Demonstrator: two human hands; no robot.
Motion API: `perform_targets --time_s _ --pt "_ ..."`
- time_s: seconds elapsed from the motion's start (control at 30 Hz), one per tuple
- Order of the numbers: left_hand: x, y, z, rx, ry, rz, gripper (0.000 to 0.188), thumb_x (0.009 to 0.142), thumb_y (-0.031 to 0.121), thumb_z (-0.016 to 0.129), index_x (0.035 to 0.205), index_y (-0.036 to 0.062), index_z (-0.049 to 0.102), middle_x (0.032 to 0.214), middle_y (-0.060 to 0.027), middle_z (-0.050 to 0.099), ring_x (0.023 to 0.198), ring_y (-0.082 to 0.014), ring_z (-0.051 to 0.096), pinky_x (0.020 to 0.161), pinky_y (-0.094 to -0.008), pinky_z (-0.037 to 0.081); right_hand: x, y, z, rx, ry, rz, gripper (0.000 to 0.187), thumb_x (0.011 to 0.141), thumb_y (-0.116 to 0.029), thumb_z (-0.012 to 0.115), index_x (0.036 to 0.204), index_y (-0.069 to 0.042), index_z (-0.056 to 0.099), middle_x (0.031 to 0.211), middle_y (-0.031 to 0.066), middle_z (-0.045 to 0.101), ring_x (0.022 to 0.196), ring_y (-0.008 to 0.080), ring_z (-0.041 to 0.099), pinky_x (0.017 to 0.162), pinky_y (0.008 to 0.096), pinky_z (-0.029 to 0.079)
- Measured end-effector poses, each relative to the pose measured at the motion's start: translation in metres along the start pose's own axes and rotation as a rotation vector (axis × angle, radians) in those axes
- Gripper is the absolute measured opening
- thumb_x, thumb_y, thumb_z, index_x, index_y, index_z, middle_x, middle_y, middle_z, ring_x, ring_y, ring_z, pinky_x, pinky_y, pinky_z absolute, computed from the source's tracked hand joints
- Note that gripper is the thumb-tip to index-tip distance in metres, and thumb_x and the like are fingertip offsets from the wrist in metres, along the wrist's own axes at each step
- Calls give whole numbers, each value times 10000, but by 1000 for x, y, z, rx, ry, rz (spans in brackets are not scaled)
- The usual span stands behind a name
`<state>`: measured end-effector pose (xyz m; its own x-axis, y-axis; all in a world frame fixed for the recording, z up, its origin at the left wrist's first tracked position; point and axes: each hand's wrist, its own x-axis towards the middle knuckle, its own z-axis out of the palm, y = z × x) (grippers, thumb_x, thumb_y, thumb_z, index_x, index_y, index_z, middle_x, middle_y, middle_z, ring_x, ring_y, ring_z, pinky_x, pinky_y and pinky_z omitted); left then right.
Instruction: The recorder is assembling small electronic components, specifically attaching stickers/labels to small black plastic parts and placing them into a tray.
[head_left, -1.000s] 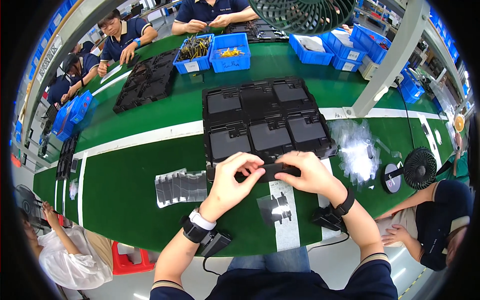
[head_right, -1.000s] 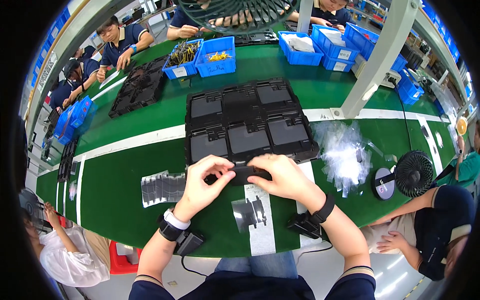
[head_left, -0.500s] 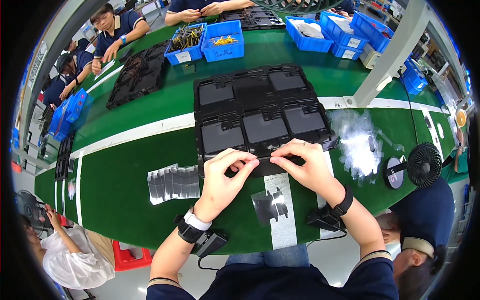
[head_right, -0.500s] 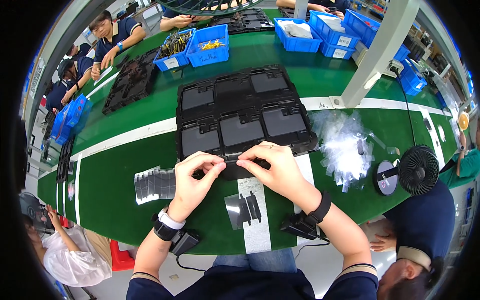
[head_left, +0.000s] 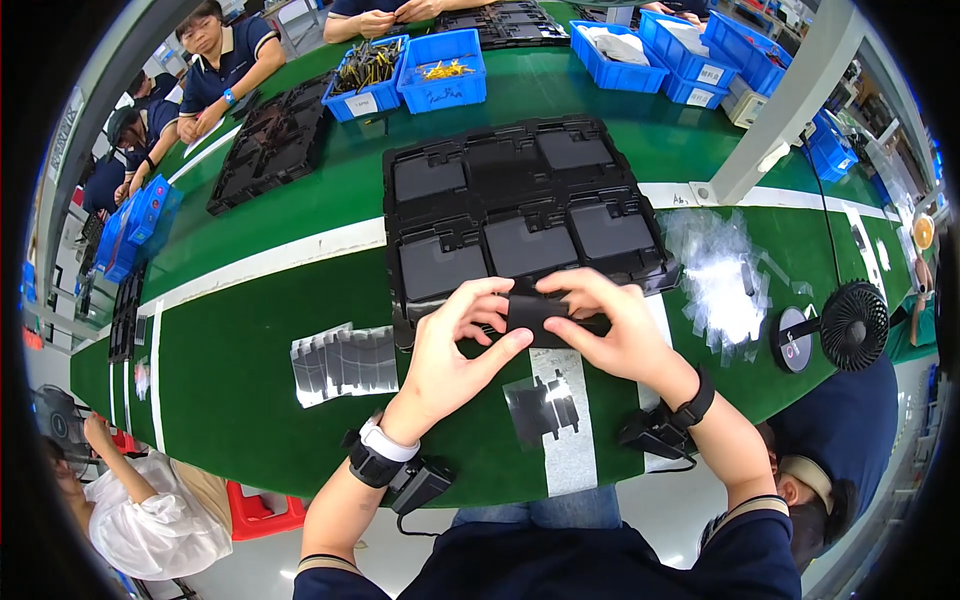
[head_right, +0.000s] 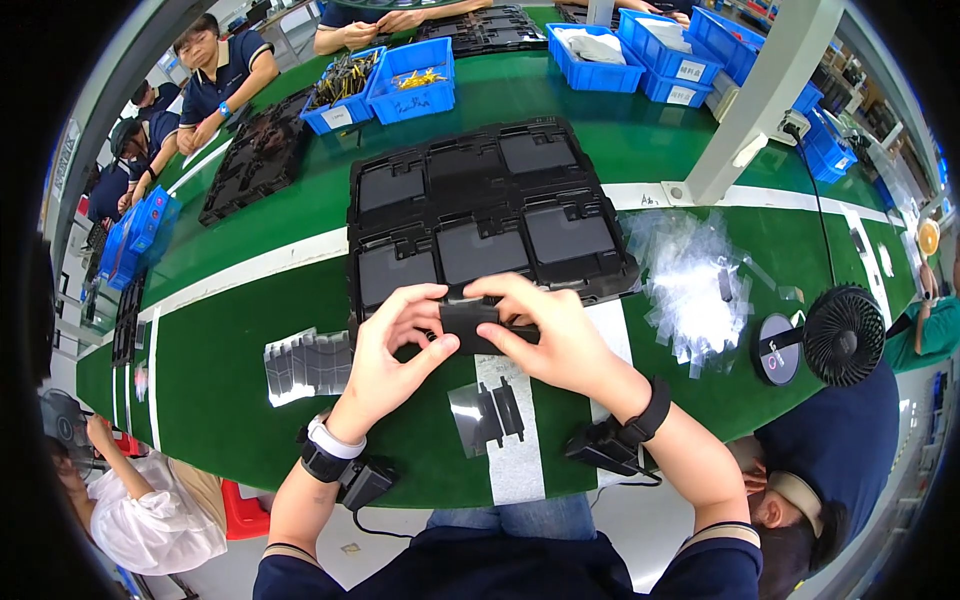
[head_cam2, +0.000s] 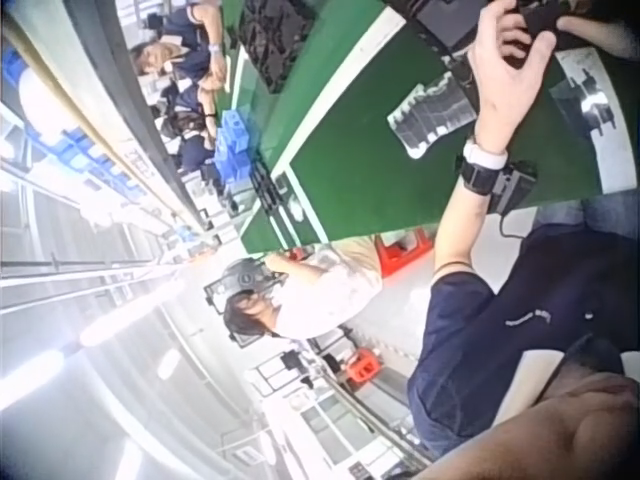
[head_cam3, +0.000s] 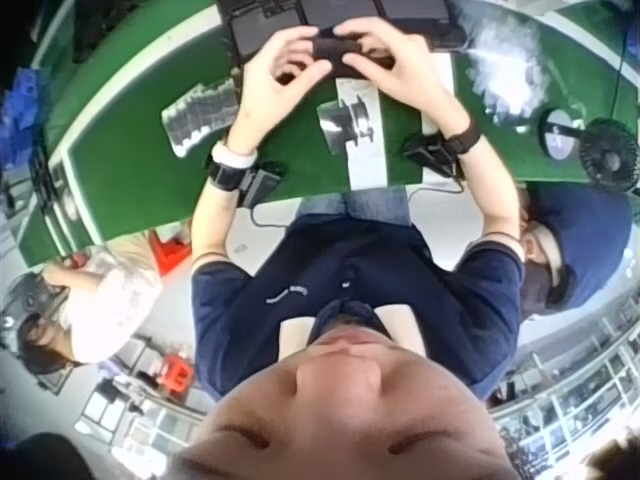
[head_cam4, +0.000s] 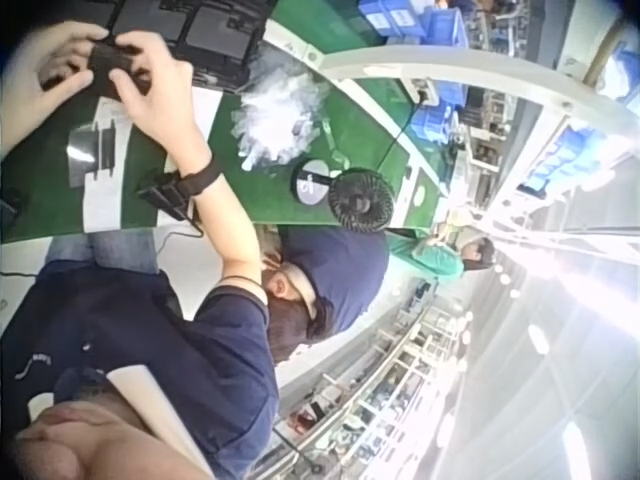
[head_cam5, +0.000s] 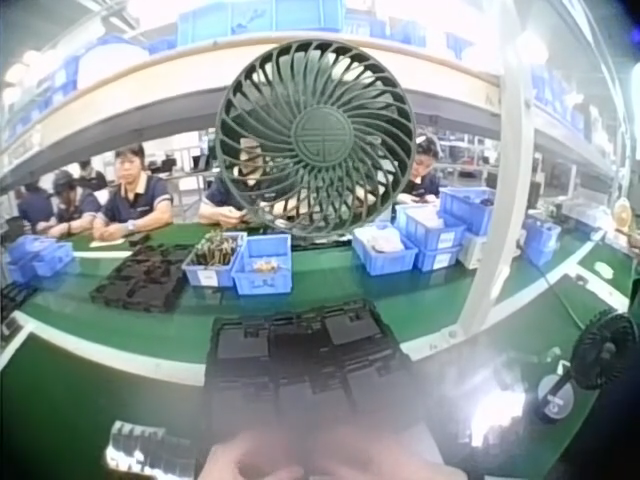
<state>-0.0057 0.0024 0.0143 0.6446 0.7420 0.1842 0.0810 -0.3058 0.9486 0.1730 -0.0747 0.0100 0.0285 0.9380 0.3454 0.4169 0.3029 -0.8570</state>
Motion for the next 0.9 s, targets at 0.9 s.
perform_targets --time_s 0.9 --pt "-10 -2 -1 291 -425 33 237 659 63 748 880 54 661 714 -26 568 504 -90 472 472 -217 395 -47 -62 -36 -489 -398 84 428 602 -129 749 962 -70 524 972 88 605 903 307 577 782 366 462"
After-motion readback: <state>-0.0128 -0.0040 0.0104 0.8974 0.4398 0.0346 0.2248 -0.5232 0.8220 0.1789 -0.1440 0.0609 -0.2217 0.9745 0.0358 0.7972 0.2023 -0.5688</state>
